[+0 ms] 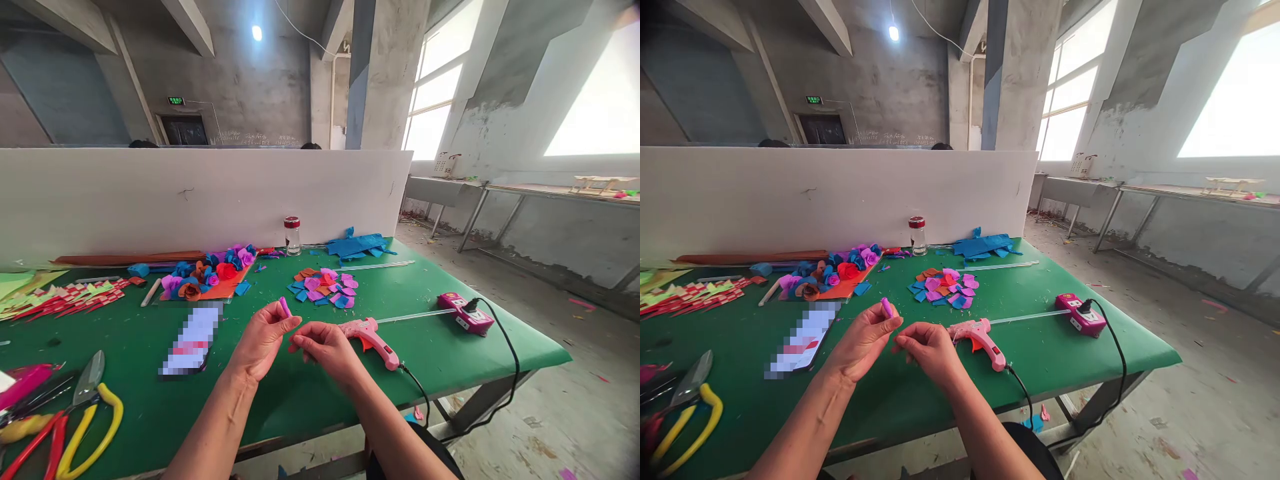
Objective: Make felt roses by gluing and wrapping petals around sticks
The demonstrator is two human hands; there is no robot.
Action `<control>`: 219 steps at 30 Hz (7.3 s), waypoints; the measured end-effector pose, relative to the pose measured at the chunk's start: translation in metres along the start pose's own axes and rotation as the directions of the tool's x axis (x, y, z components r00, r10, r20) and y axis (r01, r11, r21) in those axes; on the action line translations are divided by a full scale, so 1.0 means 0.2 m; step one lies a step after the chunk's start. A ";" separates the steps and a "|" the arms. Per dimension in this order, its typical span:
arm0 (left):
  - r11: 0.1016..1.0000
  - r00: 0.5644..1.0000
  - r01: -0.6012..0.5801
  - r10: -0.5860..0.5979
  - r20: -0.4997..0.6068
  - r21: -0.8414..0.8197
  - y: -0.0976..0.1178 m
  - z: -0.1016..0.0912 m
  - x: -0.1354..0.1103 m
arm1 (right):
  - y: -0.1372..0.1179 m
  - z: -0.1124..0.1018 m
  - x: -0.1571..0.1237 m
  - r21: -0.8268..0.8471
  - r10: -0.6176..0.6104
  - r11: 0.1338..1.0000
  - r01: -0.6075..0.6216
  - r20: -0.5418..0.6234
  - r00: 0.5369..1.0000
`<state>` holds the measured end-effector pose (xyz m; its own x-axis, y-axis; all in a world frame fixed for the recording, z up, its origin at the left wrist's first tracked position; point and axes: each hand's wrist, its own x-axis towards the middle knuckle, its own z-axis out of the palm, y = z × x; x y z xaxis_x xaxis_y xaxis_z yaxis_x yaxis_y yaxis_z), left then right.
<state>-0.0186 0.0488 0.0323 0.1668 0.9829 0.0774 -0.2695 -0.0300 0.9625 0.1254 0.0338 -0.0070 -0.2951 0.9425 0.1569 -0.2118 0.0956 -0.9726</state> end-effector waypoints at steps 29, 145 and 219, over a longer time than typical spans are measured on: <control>0.987 0.986 -0.156 0.153 -0.069 -0.040 -0.06 -0.12 0.06 | -0.01 -0.06 0.01 0.396 0.118 0.916 -0.066 -0.110 0.987; 0.983 0.990 -0.012 0.037 -0.133 0.183 -0.08 0.02 0.02 | -0.04 -0.02 -0.02 -0.124 -0.234 0.971 0.204 -0.316 0.920; 0.977 0.989 0.145 -0.147 -0.001 0.155 -0.03 -0.01 0.00 | -0.04 -0.04 0.00 -0.164 -0.216 0.970 0.180 -0.238 0.947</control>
<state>-0.0180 0.0492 0.0258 0.2038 0.9769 -0.0648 -0.0918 0.0849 0.9921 0.1347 0.0346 -0.0004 -0.0124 0.9480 0.3180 -0.1056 0.3150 -0.9432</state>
